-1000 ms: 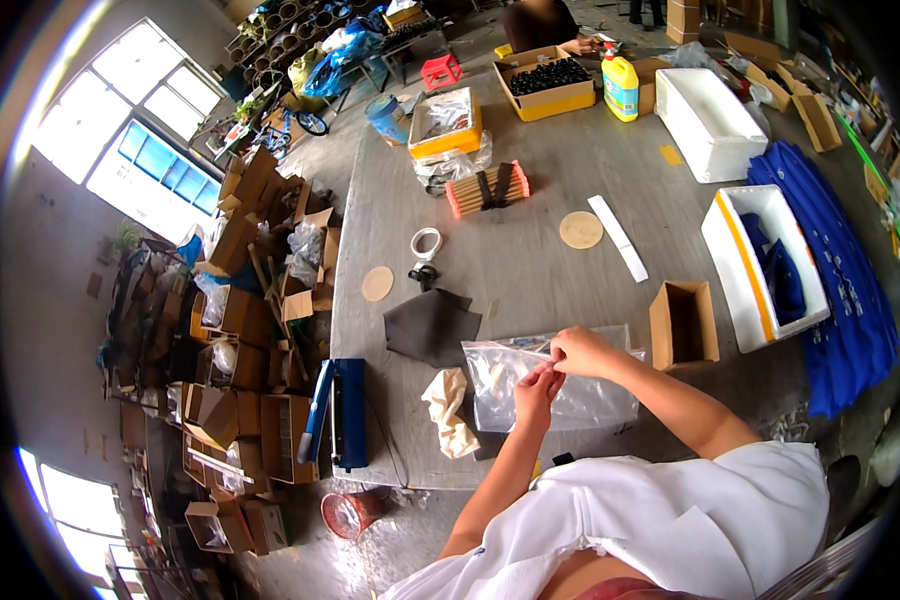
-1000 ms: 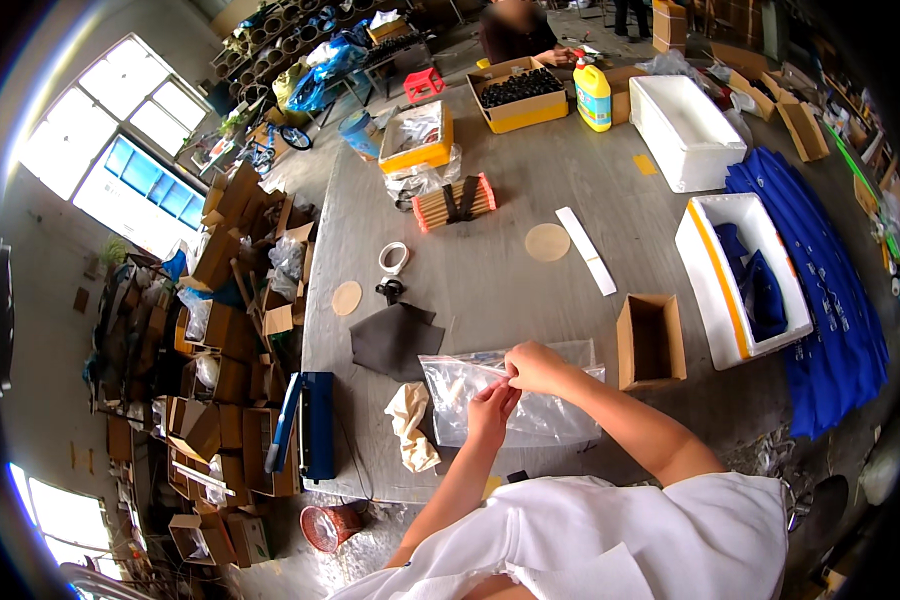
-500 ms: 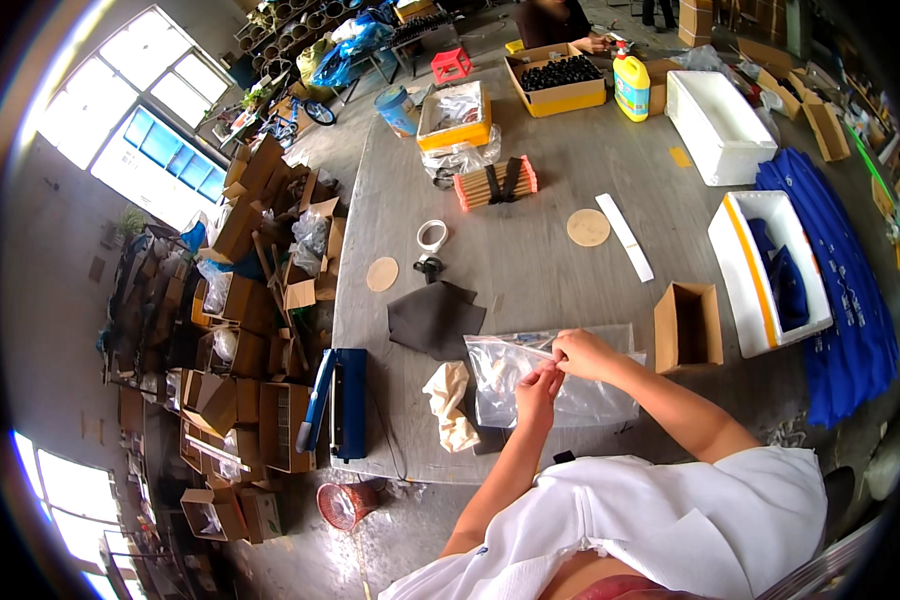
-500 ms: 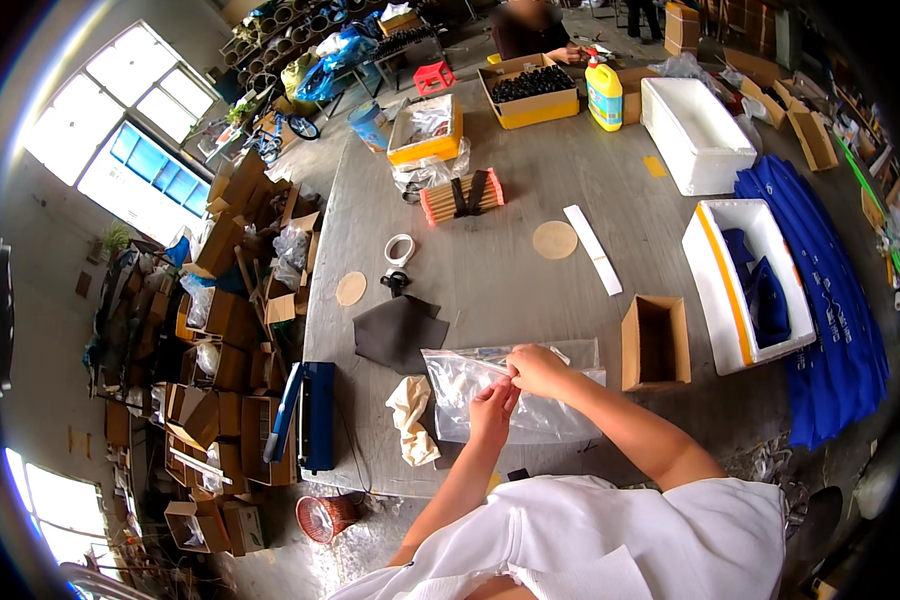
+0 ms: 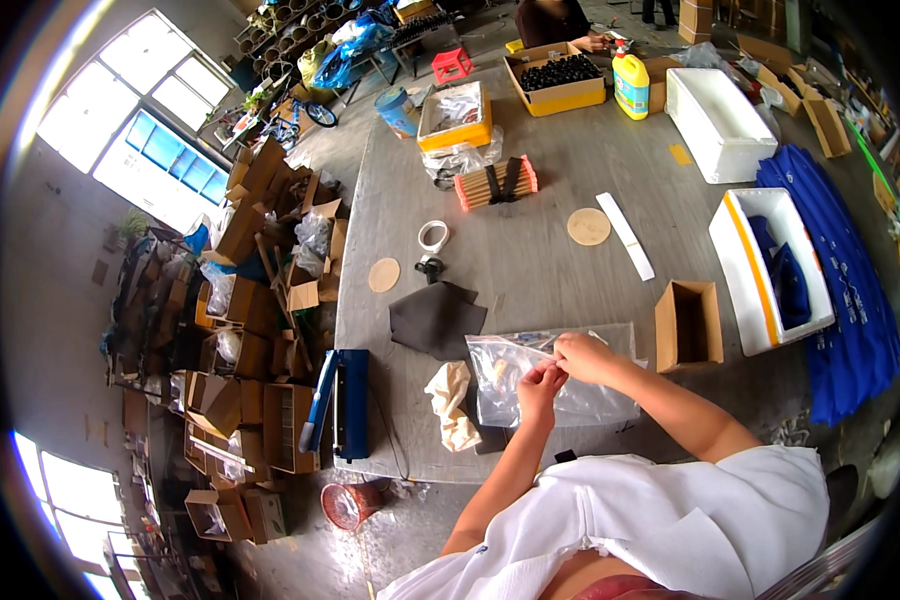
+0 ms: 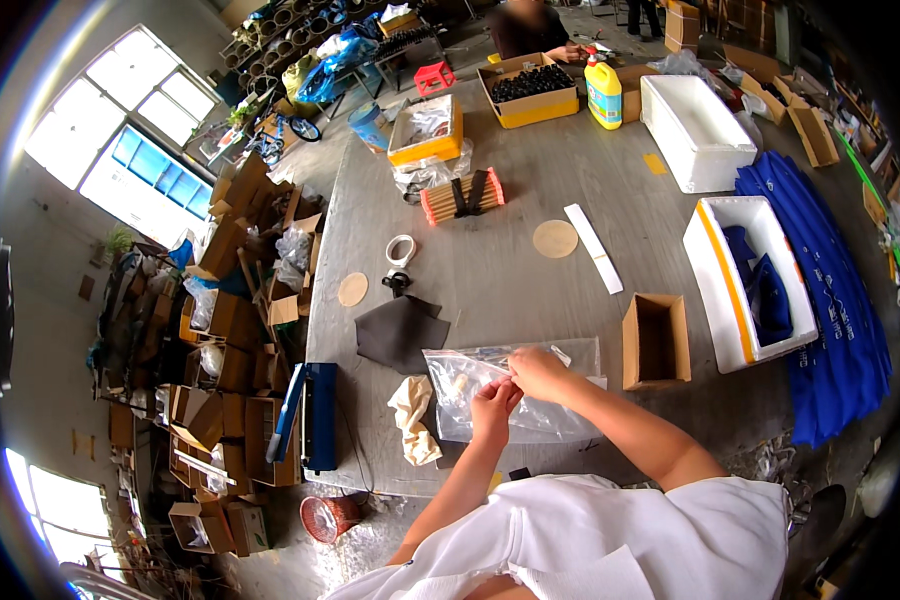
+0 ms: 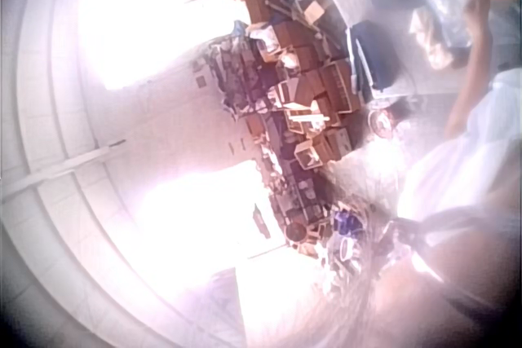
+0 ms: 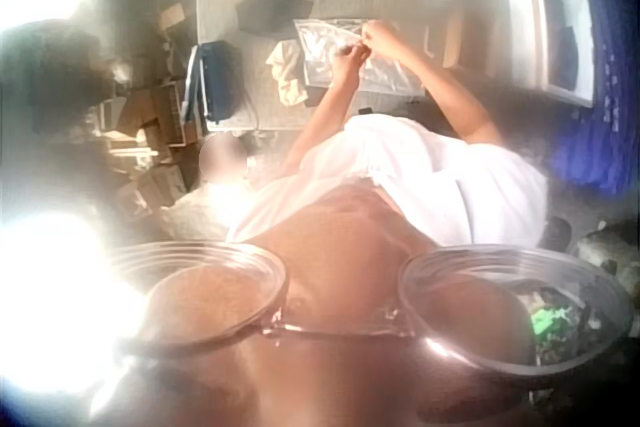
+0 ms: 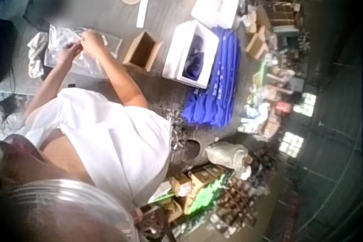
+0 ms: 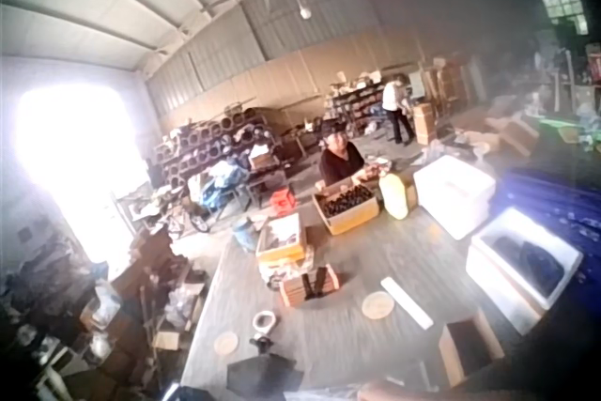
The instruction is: The person gathers small items from a cluttered table and places them into a clear plastic bag. They seal the bag and then place it inside a cardboard box lined with bubble wrap.
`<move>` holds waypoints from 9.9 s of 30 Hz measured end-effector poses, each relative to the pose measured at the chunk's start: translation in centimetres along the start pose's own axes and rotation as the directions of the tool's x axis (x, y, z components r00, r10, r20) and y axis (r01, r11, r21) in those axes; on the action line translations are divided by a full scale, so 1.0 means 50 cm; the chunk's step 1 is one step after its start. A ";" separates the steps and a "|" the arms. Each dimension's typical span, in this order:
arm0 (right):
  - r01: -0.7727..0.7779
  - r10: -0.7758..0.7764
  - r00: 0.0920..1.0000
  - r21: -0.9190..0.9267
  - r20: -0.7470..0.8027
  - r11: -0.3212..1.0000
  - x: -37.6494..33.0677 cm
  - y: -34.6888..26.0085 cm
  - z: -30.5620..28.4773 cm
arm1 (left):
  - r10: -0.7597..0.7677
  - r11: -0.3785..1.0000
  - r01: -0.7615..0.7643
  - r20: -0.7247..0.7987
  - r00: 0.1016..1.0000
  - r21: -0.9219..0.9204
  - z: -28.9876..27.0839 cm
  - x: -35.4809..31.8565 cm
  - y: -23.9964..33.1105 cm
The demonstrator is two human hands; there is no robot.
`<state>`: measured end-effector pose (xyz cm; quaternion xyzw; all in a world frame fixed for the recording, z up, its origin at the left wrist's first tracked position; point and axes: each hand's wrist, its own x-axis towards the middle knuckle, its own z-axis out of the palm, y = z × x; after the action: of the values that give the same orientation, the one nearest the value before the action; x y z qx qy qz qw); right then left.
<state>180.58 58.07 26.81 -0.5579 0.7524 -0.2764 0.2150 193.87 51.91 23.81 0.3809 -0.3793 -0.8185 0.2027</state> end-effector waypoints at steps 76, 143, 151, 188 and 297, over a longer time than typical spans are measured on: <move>-0.381 0.238 0.882 -0.319 -0.406 0.868 -0.166 0.104 0.133 | 0.250 -0.473 -0.406 0.560 0.790 0.782 -0.141 0.052 0.014; -0.353 0.274 0.913 -0.246 -0.303 0.903 -0.035 0.093 0.160 | 0.155 -0.425 -0.501 0.606 0.780 0.754 -0.106 0.174 0.046; -0.412 0.335 0.905 -0.342 -0.262 0.845 -0.098 0.146 0.099 | 0.232 -0.391 -0.469 0.578 0.783 0.792 -0.151 0.193 0.085; -0.033 0.004 0.968 -0.109 -0.253 0.993 0.127 0.067 0.057 | 0.221 0.776 -0.178 0.003 0.975 0.605 -0.156 0.282 0.173; -0.503 0.107 0.857 0.777 0.503 0.378 -0.097 -0.817 0.356 | 0.634 0.772 -0.529 -0.357 0.687 0.353 -0.846 -0.864 0.217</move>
<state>222.66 50.40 40.26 -0.2484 0.5280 -0.4722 0.6607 254.34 52.16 34.68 0.4409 -0.5110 -0.5498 0.4922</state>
